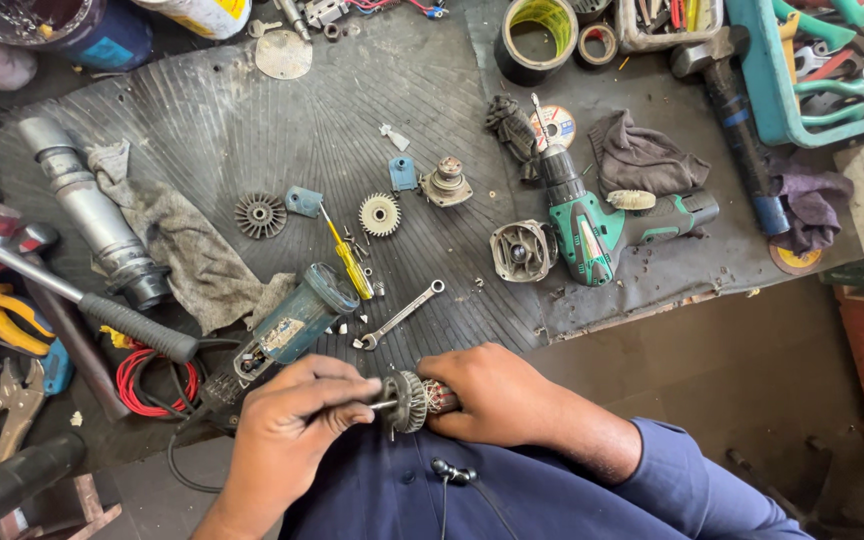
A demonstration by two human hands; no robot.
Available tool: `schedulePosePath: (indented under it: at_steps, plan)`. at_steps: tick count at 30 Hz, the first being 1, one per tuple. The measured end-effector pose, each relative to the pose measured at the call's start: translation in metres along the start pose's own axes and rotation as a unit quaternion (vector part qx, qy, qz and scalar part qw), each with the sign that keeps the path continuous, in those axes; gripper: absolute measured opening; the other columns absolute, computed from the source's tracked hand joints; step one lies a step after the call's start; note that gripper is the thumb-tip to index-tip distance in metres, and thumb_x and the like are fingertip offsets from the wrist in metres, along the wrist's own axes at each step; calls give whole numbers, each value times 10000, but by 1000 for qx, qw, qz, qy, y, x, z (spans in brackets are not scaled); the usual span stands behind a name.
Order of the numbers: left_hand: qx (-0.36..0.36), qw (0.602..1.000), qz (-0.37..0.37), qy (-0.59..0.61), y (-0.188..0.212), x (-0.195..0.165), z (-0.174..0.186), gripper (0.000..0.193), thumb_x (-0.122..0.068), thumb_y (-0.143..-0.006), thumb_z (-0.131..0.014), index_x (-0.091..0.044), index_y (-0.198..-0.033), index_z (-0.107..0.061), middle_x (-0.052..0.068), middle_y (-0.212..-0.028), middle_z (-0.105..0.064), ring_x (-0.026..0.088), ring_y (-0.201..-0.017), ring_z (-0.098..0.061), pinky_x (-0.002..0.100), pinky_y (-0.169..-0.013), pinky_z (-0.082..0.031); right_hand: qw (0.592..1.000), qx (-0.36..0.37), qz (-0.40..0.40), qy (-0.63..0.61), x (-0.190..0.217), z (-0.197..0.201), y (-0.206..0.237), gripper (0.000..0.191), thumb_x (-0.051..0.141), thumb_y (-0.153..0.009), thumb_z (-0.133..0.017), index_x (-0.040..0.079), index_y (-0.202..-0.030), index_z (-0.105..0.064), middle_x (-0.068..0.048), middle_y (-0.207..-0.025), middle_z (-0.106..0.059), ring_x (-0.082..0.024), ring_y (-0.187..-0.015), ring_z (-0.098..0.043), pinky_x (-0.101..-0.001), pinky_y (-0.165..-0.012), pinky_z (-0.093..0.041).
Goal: The person disassembles and reassembles a power tool (angle grinder) at a cluttered workbench. They remove the armature and gear components, wipe parts with a cloth, fit the gear wheel onto the armature shaft, and use a screwdriver while working over the bench and near a bench vise.
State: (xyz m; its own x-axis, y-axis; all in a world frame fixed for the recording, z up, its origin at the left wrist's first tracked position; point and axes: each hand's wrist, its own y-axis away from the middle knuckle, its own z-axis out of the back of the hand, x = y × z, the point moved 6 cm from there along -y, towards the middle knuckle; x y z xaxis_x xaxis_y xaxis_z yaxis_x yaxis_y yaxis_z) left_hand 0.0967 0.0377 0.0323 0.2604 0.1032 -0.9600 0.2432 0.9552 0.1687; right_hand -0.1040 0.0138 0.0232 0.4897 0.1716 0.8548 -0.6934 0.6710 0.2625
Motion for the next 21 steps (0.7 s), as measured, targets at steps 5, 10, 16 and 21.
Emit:
schedulePosePath:
  at_steps: [5, 10, 16, 21]
  plan:
    - [26, 999, -8, 18, -5, -3, -2, 186, -21, -794, -813, -10, -976, -778, 81, -929, -756, 149, -822, -727, 242, -722, -576, 1000, -13, 1, 5, -6, -1, -2, 283, 215, -743, -760, 44, -914, -613, -158, -867, -698, -409, -850, -667, -506, -705, -511]
    - [-70, 988, 67, -117, -18, 5, 15, 229, -42, -894, -692, -15, -1121, -711, 68, -990, -745, 185, -872, -750, 313, -772, -594, 993, -86, -80, -22, -30, 5, -4, 335, 233, -724, -796, 56, -988, -690, -159, -848, -718, -371, -814, -697, -451, -703, -539]
    - [-64, 884, -174, -428, -38, -32, -10, 271, -118, -835, -697, -101, -1105, -716, 28, -1133, -700, 239, -1040, -636, 426, -934, -438, 965, -180, -102, -164, -61, 9, 3, 285, 177, -787, -821, 46, -1015, -711, -71, -873, -778, -168, -789, -738, -338, -744, -574]
    - [-71, 823, -222, -519, -90, -24, -34, 374, -163, -867, -635, -110, -1231, -700, 0, -1214, -661, 207, -1149, -578, 490, -1053, -374, 956, -175, -64, -226, -66, -2, 15, 181, 103, -827, -841, 39, -932, -708, -44, -801, -740, -126, -728, -652, -304, -683, -559]
